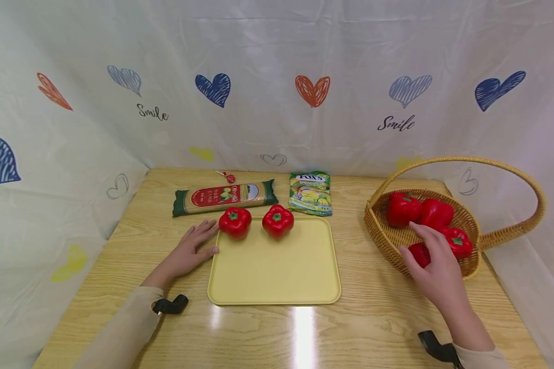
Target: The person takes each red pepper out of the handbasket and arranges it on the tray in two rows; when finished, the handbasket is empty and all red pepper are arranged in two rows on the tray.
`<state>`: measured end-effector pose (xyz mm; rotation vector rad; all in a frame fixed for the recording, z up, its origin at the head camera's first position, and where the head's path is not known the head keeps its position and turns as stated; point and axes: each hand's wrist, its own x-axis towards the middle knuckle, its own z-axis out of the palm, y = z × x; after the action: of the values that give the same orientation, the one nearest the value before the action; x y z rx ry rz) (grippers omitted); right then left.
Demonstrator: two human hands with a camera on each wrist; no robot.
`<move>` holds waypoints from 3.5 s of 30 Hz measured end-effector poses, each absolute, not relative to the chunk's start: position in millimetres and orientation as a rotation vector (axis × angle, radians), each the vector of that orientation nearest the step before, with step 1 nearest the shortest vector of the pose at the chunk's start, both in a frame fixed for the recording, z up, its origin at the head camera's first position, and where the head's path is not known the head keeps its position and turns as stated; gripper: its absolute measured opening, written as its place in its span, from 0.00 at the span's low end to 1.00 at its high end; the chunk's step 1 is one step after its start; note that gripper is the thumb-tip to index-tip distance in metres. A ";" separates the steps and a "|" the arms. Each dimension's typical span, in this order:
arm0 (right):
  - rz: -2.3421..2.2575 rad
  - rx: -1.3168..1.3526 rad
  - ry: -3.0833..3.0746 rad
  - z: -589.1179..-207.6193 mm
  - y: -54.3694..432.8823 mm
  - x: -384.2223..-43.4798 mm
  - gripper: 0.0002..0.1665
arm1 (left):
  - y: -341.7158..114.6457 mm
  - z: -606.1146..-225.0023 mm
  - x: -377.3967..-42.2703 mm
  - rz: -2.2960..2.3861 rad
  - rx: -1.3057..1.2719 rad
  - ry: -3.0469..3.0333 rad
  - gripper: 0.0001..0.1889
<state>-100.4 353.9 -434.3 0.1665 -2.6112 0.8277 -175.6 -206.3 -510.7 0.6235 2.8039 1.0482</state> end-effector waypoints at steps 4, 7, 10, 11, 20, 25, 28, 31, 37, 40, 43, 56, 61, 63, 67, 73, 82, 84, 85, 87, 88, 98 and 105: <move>0.792 0.169 -2.590 -432.9 357.8 -98.8 0.36 | -206.4 -511.0 -175.5 1.041 0.630 2.811 0.35; 0.777 0.170 -2.591 -431.5 360.5 -98.2 0.35 | -206.7 -512.3 -175.6 1.042 0.641 2.820 0.35; 0.783 0.150 -2.608 -430.9 364.5 -97.2 0.35 | -206.6 -513.2 -176.0 1.051 0.648 2.822 0.35; 0.779 0.137 -2.616 -430.7 366.2 -96.6 0.35 | -206.6 -513.4 -176.2 1.054 0.647 2.820 0.35; 0.793 0.016 -2.702 -429.8 377.9 -91.6 0.36 | -207.0 -513.9 -176.8 1.045 0.638 2.818 0.35; 0.752 -0.088 -2.767 -430.6 380.3 -90.8 0.38 | -207.3 -512.9 -176.3 1.039 0.623 2.808 0.35; 0.727 -0.131 -2.795 -432.2 381.5 -91.7 0.39 | -207.2 -512.7 -175.8 1.047 0.620 2.801 0.35; 0.711 -0.160 -2.817 -432.9 382.0 -92.7 0.39 | -207.0 -512.8 -175.9 1.048 0.629 2.804 0.35; 0.687 -0.155 -2.846 -432.6 382.4 -94.9 0.39 | -207.0 -512.0 -175.4 1.058 0.627 2.803 0.35; 0.687 -0.131 -2.856 -433.7 382.5 -96.0 0.39 | -207.0 -511.8 -175.3 1.055 0.631 2.808 0.35; 0.707 -0.108 -2.855 -434.7 382.1 -98.3 0.38 | -206.8 -511.7 -175.2 1.053 0.632 2.809 0.35; 0.713 -0.039 -2.835 -434.8 374.1 -119.1 0.35 | -206.7 -512.8 -175.7 1.048 0.628 2.807 0.35; 0.697 -0.019 -2.845 -435.4 371.2 -123.6 0.36 | -206.1 -511.8 -176.1 1.049 0.622 2.802 0.36; 0.695 -0.014 -2.852 -436.3 370.8 -124.3 0.36 | -205.8 -510.8 -175.6 1.055 0.618 2.799 0.35; 0.710 -0.023 -2.867 -438.5 370.4 -125.3 0.38 | -205.7 -510.5 -174.8 1.063 0.622 2.807 0.35; 0.739 -0.097 -2.902 -442.0 368.3 -126.8 0.43 | -205.7 -511.9 -174.3 1.060 0.639 2.826 0.35; 0.748 -0.149 -2.894 -442.7 363.8 -127.4 0.44 | -205.9 -509.7 -172.7 1.043 0.636 2.828 0.35; 0.751 -0.160 -2.895 -443.1 363.5 -127.6 0.44 | -205.9 -509.8 -172.6 1.044 0.636 2.829 0.35; 0.752 -0.163 -2.894 -443.2 363.3 -127.6 0.43 | -205.9 -509.8 -172.7 1.045 0.635 2.828 0.35; 0.753 -0.172 -2.893 -443.4 362.9 -127.5 0.43 | -205.8 -509.9 -172.9 1.046 0.633 2.827 0.35; 0.752 -0.175 -2.891 -443.5 362.7 -127.4 0.42 | -205.9 -510.1 -173.0 1.046 0.631 2.826 0.35; 0.731 -0.185 -2.864 -445.7 362.9 -127.2 0.40 | -206.6 -512.5 -174.6 1.057 0.645 2.830 0.35; 0.733 -0.192 -2.842 -445.1 363.1 -126.1 0.39 | -206.8 -512.1 -175.0 1.049 0.626 2.816 0.35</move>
<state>-126.1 363.1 -445.1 -0.1915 -2.8423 0.7329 -175.0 -206.8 -512.1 0.6256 2.8159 1.0493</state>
